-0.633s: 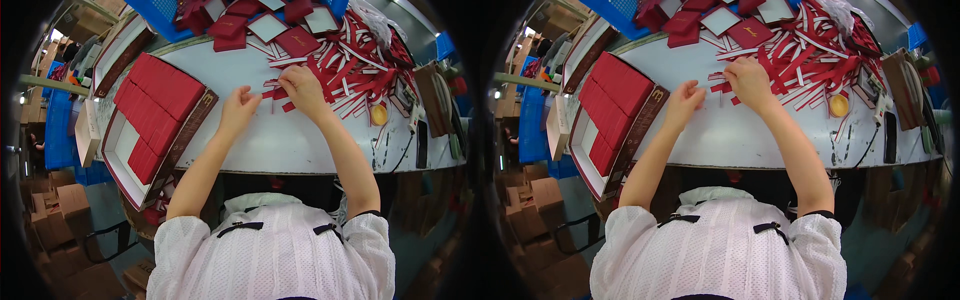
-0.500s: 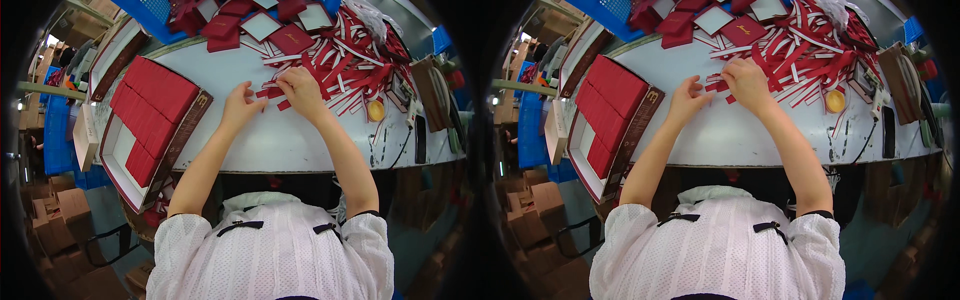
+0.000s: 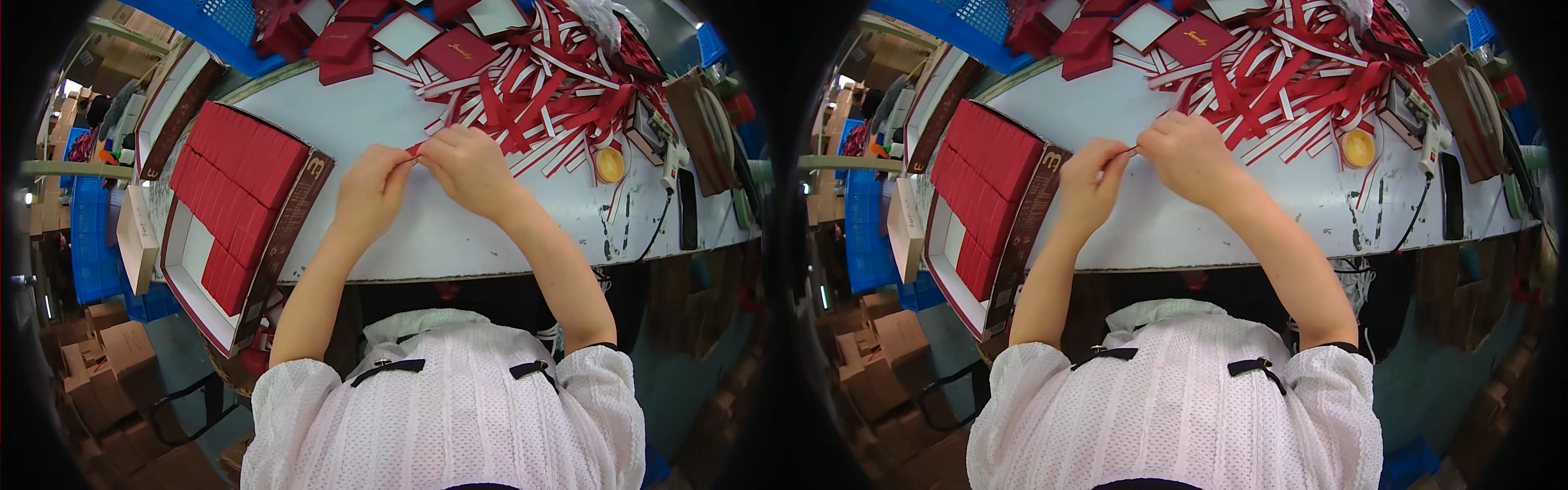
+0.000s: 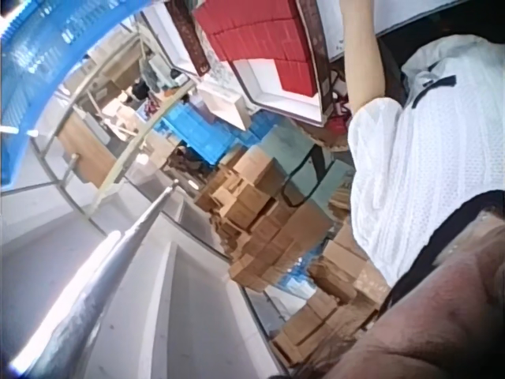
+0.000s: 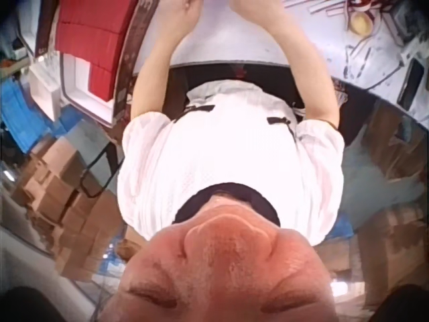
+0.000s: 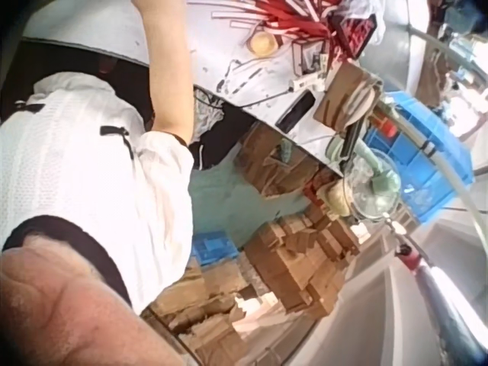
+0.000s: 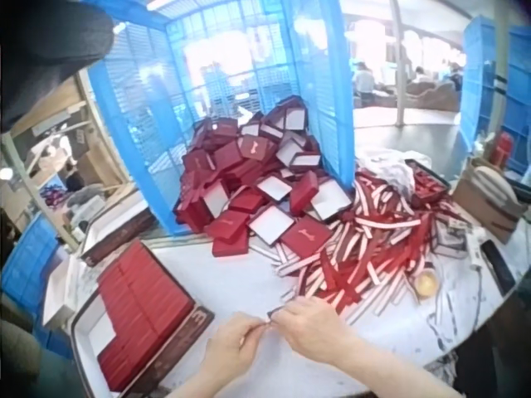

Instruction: The person repeatedly picks up small red boxes and red ribbons from a table. They thread the ribbon through a slot on the box, pull it tight, and place the finished box into a larger cardboard container. The process is repeated continuously throughout the clip.

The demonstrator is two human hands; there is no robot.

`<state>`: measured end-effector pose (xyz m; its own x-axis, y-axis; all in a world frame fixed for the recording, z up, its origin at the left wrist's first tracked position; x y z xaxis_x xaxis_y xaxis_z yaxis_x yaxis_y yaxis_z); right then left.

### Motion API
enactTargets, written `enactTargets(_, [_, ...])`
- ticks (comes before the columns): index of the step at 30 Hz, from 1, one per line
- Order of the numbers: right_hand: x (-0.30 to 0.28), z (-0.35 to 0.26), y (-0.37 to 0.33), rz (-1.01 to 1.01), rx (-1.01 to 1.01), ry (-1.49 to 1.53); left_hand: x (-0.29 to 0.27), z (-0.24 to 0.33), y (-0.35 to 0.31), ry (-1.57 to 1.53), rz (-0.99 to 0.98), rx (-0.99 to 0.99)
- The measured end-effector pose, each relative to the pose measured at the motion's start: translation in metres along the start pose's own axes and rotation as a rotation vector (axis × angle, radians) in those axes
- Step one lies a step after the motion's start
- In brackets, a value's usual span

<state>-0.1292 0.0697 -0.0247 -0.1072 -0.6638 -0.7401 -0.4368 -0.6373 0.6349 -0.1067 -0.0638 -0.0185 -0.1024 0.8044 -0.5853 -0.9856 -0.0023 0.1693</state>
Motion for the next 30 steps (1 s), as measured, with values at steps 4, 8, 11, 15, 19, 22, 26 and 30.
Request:
enactTargets(4, [-0.012,-0.02,-0.006,0.105,0.452,0.47,-0.01,0.001,-0.016,-0.697,0.051,-0.311])
enactTargets(8, [-0.017,-0.04,-0.012,0.087,0.714,0.928,-0.009,0.009,-0.025,-0.735,-0.195,-0.414])
enactTargets(11, [-0.025,-0.051,-0.025,0.024,0.877,1.171,-0.008,0.013,-0.03,-0.775,-0.325,-0.444])
enactTargets(15, [-0.037,-0.06,-0.047,0.103,0.998,1.182,0.001,0.023,-0.041,-0.832,-0.509,-0.532])
enactTargets(19, [-0.067,-0.069,-0.031,0.353,0.279,0.091,0.02,0.039,-0.049,-0.755,-0.469,-0.517])
enactTargets(22, [-0.07,-0.077,-0.032,0.246,0.091,-0.247,0.026,0.049,-0.051,-0.705,-0.476,-0.461])
enactTargets(26, [-0.072,-0.079,-0.04,0.104,0.139,-0.303,0.036,0.053,-0.055,-0.496,-0.416,-0.328])
enactTargets(30, [-0.076,-0.076,-0.059,0.107,0.203,-0.249,0.052,0.059,-0.058,-0.279,-0.342,-0.083])
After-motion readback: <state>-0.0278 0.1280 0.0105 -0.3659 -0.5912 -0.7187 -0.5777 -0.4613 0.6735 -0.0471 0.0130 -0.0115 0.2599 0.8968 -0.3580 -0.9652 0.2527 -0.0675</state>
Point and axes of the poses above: each hand's wrist, its own y-axis towards the middle knuckle, its own x-axis out of the palm, z = x × y, the point moved 4 cm from there along y, towards the middle knuckle, and after that the axes turned 15 degrees about -x, right-handed, at the moved point
